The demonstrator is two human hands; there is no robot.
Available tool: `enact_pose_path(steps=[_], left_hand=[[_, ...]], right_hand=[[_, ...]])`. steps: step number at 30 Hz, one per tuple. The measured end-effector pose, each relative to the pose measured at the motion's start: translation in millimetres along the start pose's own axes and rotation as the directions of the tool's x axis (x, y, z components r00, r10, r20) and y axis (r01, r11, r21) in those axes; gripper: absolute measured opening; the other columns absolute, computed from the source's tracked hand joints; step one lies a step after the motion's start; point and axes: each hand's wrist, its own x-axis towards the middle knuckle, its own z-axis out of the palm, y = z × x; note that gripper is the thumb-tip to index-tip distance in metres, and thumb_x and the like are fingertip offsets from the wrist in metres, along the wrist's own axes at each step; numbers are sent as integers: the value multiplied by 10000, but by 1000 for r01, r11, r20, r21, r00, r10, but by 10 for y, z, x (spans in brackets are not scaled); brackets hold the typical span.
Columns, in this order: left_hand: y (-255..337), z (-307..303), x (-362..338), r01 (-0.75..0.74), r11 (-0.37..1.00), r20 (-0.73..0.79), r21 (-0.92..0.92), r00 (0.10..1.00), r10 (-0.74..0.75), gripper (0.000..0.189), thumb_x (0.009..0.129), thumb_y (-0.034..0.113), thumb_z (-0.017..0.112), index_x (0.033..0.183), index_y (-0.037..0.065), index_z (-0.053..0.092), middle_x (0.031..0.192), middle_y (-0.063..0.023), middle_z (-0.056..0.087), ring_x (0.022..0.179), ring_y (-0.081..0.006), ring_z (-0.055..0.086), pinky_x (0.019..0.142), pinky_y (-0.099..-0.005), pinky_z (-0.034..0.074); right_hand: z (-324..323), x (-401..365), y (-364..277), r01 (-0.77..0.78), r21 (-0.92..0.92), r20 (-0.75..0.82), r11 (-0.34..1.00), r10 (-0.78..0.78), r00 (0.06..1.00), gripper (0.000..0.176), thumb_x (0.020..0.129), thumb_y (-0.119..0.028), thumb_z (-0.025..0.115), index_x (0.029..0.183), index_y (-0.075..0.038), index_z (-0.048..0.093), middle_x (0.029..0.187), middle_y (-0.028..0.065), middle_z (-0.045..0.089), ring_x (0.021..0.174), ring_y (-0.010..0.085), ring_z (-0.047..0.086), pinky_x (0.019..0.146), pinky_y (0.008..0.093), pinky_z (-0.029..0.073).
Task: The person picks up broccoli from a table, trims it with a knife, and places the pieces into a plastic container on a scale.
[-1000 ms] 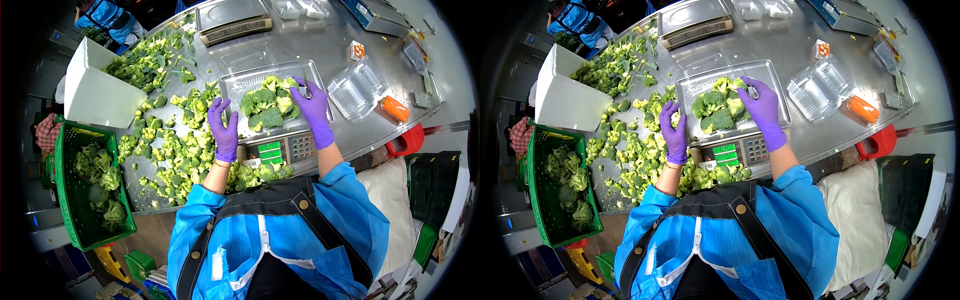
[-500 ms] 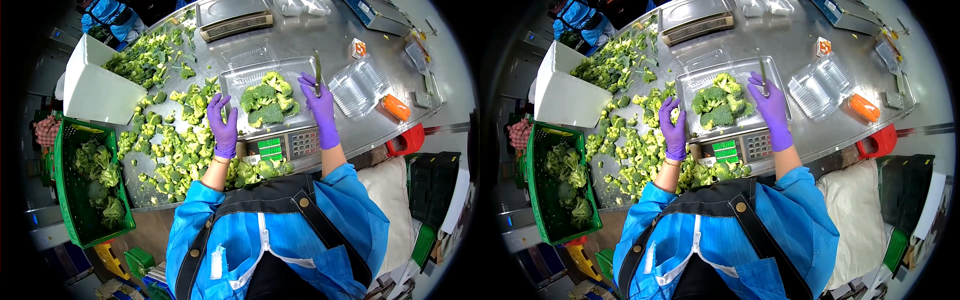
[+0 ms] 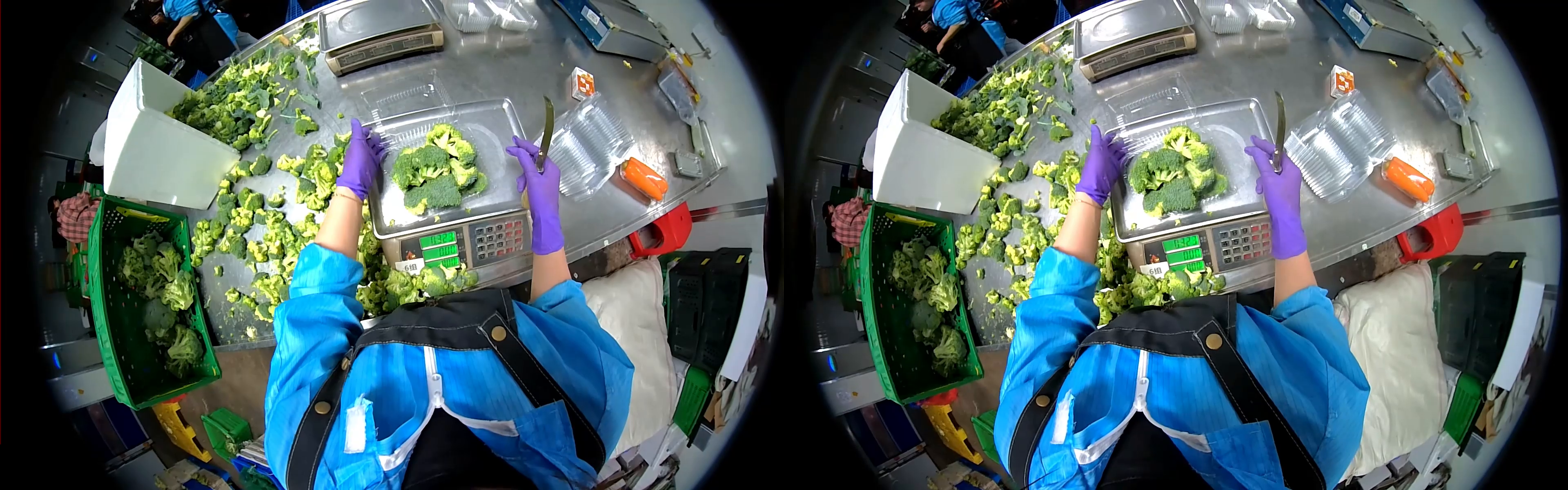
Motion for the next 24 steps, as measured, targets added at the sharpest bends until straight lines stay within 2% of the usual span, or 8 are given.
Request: enact_pose_path(steps=[2,6,8,10,15,20,23,24], left_hand=[[122,73,-11,14,997,33,-72,999,-12,858,847,661,316,1371,-11,219,1325,-213,366,1202,-305,380,1011,-402,300],[143,62,-224,-447,889,191,102,886,424,742,884,627,245,1302,28,376,1233,-155,470,1164,-254,421,994,-393,315],[199,84,-522,-598,744,446,298,777,445,269,884,247,515,1060,53,572,1132,-96,539,1116,-220,459,962,-379,348],[111,144,-802,-785,386,585,484,619,525,277,777,165,638,1038,83,590,1140,-98,540,1116,-238,462,965,-376,346],[-114,202,-1124,-755,209,542,622,608,581,505,723,234,701,1179,109,527,1291,-132,428,1239,-306,348,1028,-404,278],[-292,243,-1339,-672,351,358,652,681,639,722,697,267,725,1313,87,394,1371,-179,307,1268,-331,304,1038,-428,255],[-232,349,-1493,-622,-78,471,779,500,726,750,692,345,716,1318,92,390,1366,-157,329,1258,-309,321,1030,-470,232],[-219,400,-1503,-621,-77,472,780,503,724,750,692,345,716,1318,92,390,1366,-157,329,1258,-309,321,1030,-470,232]], right_hand=[[-24,0,8,3,17,-1,1000,-3,1000,249,805,-142,631,1021,-19,627,1033,69,629,421,23,401,384,164,312],[-66,37,78,6,67,22,998,-7,1000,333,818,-195,622,1077,12,586,1033,96,624,403,38,389,379,170,307],[-71,18,62,-111,21,107,994,108,988,418,844,-307,576,1121,6,559,1023,101,624,416,47,398,402,181,335],[-106,-20,103,-122,78,203,989,104,974,497,845,-402,544,1141,-2,550,1015,107,624,440,56,418,430,191,359],[-67,-85,28,-241,-42,351,969,241,905,573,788,-380,624,1199,2,506,1040,106,608,461,60,443,444,191,374],[-100,-72,133,-248,-94,393,964,265,881,575,773,-302,654,1223,12,483,1049,88,604,458,59,452,439,175,377],[-101,-73,110,-265,-92,395,960,279,875,565,781,-301,644,1223,10,481,1045,81,603,460,61,459,441,177,382],[-93,-74,102,-268,-91,395,959,282,874,565,781,-301,644,1223,10,481,1045,81,603,460,61,459,441,177,382]])
